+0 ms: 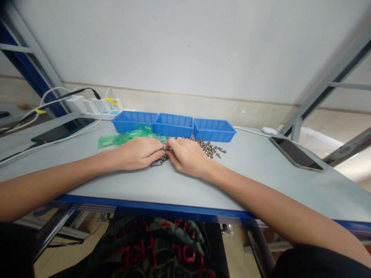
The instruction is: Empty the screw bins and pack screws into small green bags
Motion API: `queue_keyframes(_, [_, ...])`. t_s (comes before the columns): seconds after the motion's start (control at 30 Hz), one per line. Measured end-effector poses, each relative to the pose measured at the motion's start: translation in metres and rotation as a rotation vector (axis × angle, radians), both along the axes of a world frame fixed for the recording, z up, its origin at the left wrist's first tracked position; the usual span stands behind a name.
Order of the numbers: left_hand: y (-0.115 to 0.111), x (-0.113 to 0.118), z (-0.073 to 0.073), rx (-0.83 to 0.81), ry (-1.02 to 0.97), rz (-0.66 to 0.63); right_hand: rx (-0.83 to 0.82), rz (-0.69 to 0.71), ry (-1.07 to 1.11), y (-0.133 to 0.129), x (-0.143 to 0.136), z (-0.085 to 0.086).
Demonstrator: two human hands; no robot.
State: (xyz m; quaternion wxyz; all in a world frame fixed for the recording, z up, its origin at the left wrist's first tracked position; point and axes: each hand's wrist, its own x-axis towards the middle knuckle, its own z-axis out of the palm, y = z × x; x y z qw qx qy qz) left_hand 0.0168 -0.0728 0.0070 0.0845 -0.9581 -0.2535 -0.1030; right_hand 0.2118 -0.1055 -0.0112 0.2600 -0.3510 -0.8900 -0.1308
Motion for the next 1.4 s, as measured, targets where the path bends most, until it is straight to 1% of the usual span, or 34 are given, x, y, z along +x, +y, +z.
queue_keyframes(0.17, [-0.0001,-0.0001,0.0004,-0.018,-0.003,0.002,-0.007,-0.001,0.015,-0.0002,0.0004,0.0002])
queue_keyframes(0.37, [-0.0017,-0.0001,0.0013,-0.040,-0.008,-0.006,-0.023,-0.041,-0.035,-0.0007,0.0004,0.0013])
queue_keyframes(0.67, [-0.0017,-0.0003,0.0013,-0.018,-0.008,-0.019,-0.016,-0.066,-0.075,-0.0013,-0.0006,0.0027])
queue_keyframes(0.97, [-0.0008,0.0000,0.0002,-0.002,0.003,-0.004,-0.031,-0.041,-0.034,-0.0043,-0.0012,0.0042])
queue_keyframes(1.13, [-0.0021,0.0005,0.0038,-0.059,-0.008,0.042,-0.005,-0.017,0.006,-0.0043,-0.0004,0.0046])
queue_keyframes(1.27, [-0.0024,0.0008,0.0055,-0.080,-0.012,0.034,0.020,0.012,0.027,-0.0023,0.0006,0.0034])
queue_keyframes(1.4, [-0.0019,0.0009,0.0038,-0.067,-0.006,0.033,0.026,0.005,0.022,-0.0008,0.0006,0.0025])
